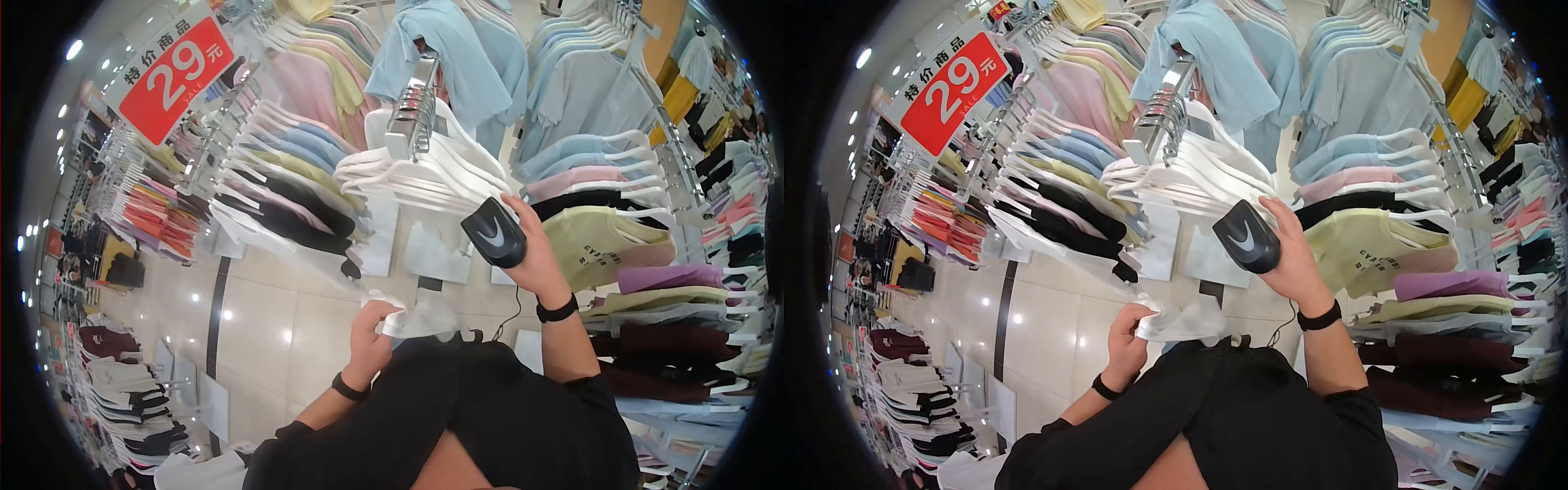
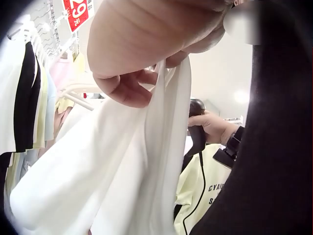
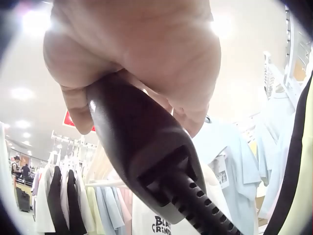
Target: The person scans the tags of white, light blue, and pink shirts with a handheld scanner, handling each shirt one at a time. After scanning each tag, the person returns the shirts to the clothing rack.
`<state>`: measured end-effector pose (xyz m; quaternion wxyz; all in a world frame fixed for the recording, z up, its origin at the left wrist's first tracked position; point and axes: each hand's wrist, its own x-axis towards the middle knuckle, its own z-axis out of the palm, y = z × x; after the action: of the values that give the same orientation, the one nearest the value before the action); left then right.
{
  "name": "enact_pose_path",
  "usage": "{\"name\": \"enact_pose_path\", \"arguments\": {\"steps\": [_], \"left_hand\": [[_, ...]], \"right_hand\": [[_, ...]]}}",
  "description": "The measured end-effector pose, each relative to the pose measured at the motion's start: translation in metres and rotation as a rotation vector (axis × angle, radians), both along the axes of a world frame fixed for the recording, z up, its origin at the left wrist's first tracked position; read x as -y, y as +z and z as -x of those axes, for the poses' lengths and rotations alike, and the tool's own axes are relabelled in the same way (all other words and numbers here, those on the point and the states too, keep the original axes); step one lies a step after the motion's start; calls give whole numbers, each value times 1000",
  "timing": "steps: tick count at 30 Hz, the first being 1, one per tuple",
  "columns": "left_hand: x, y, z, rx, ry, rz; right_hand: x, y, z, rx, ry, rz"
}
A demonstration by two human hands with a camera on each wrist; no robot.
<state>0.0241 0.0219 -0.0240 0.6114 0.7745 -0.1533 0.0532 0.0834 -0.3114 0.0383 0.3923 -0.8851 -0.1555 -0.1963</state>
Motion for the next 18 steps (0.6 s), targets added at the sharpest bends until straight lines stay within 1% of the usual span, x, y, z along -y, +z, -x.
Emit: {"name": "enact_pose_path", "arguments": {"steps": [2,5,6,7,9,10,13,16,18], "left_hand": [[-3,-1,5,-29,31,13],[-9,-3,7,-55,68,30],[-11,-5,8,-73,79,36],[-13,-6,9,-93,89,41],[-18,-4,11,-109,105,-26],[-20,-1,10,-115,112,-60],[-22,9,8,-93,156,-195],[-26,-1,1,-76,191,-95],[-29,-3,-1,-140,170,-69]], "right_hand": [[-5,-4,-9,23,-25,28],[-13,-20,-17,2,-19,10],[-19,-20,-17,-7,-16,-40],[-22,-21,-18,-36,-5,-37],[-29,-22,-21,-89,19,-31],[-36,-16,-19,-119,35,-112],[-44,-18,-23,-184,99,-251],[-45,-18,-20,-319,187,-430],[-38,-19,-16,-490,187,-362]]}}
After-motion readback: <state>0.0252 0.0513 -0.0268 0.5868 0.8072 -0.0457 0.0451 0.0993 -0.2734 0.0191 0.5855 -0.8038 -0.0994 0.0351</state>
